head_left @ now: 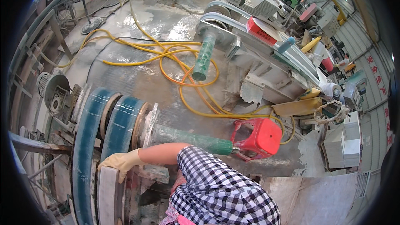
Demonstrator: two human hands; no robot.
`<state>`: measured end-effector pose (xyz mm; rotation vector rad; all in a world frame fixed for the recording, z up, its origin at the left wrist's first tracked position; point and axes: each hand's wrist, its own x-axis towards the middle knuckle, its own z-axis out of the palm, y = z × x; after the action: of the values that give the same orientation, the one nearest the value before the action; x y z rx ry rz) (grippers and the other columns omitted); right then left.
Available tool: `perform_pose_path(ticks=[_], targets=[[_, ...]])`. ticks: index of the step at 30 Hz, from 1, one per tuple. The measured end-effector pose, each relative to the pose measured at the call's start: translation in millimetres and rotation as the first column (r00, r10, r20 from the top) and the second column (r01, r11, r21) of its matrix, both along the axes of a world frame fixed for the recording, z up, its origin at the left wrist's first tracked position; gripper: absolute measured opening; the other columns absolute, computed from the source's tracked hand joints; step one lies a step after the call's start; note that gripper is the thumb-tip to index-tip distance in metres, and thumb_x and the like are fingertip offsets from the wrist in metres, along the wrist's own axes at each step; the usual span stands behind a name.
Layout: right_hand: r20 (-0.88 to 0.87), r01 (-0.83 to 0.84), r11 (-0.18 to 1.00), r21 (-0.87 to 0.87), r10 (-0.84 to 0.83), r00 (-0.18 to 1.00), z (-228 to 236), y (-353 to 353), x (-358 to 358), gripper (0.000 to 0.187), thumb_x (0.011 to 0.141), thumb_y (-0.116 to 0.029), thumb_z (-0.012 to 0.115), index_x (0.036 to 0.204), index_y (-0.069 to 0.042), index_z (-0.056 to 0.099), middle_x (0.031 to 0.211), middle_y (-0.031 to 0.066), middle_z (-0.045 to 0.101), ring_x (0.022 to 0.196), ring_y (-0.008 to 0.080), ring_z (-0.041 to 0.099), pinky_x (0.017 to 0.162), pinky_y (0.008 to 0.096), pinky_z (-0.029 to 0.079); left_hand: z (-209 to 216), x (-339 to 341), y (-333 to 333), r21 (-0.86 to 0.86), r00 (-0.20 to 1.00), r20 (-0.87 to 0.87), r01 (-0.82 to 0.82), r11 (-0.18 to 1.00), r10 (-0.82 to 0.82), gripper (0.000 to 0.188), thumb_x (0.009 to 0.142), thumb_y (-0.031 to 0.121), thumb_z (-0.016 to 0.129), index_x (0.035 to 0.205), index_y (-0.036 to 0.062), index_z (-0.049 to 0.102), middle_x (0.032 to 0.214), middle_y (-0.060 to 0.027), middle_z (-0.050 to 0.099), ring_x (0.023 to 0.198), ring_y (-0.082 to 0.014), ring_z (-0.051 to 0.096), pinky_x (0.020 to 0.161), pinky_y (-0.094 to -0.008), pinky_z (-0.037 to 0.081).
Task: The person sprays water on the floor and a grinding machine using a hose, then picks up rectangular stone slabs and rubs them against the rotating grinding wheel. They place the treated slabs onto a stack on the floor.
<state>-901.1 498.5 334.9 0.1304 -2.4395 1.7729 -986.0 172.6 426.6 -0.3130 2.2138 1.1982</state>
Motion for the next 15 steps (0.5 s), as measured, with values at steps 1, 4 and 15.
perform_pose_path(ticks=[1, 4, 15], targets=[[-0.027, -0.010, 1.000, -0.006, 0.009, 1.000, -0.5, 0.9, -2.6, 0.100, 0.055, -0.019, 0.095, 0.144, -0.008, 0.049, 0.128, 0.0190, 0.061, 0.123, 0.0371, 0.058, 0.103, 0.0428, 0.047, -0.7, -3.6, -0.3, -0.023, 1.000, 0.018, 0.020, 1.000, -0.019, 0.063, 0.104, 0.046, 0.046, 0.154, 0.0074, 0.042, 0.129, -0.0222, 0.059, 0.110, -0.0303, 0.060, 0.091, -0.0397, 0.052], [-0.053, -0.009, 1.000, 0.000, 0.009, 0.999, -3.7, 3.6, -5.4, 0.093, 0.054, -0.021, 0.095, 0.136, -0.007, 0.053, 0.121, 0.0177, 0.064, 0.118, 0.0368, 0.060, 0.099, 0.0418, 0.048, -6.1, -14.9, 1.9, -0.085, 0.993, 0.077, 0.095, 0.992, -0.089, 0.063, 0.104, 0.046, 0.047, 0.154, 0.0071, 0.042, 0.128, -0.0223, 0.060, 0.109, -0.0301, 0.061, 0.090, -0.0393, 0.053], [-0.088, 0.031, 0.998, 0.063, -0.025, 0.996, -13.0, 5.6, -9.0, 0.066, 0.052, -0.030, 0.096, 0.103, -0.005, 0.062, 0.097, 0.0134, 0.068, 0.096, 0.0344, 0.066, 0.082, 0.0405, 0.051, -23.5, -59.4, 6.2, -0.259, 0.884, 0.301, 0.436, 0.862, -0.356, 0.065, 0.103, 0.047, 0.047, 0.153, 0.0061, 0.044, 0.121, -0.0227, 0.064, 0.102, -0.0295, 0.064, 0.085, -0.0381, 0.055]])
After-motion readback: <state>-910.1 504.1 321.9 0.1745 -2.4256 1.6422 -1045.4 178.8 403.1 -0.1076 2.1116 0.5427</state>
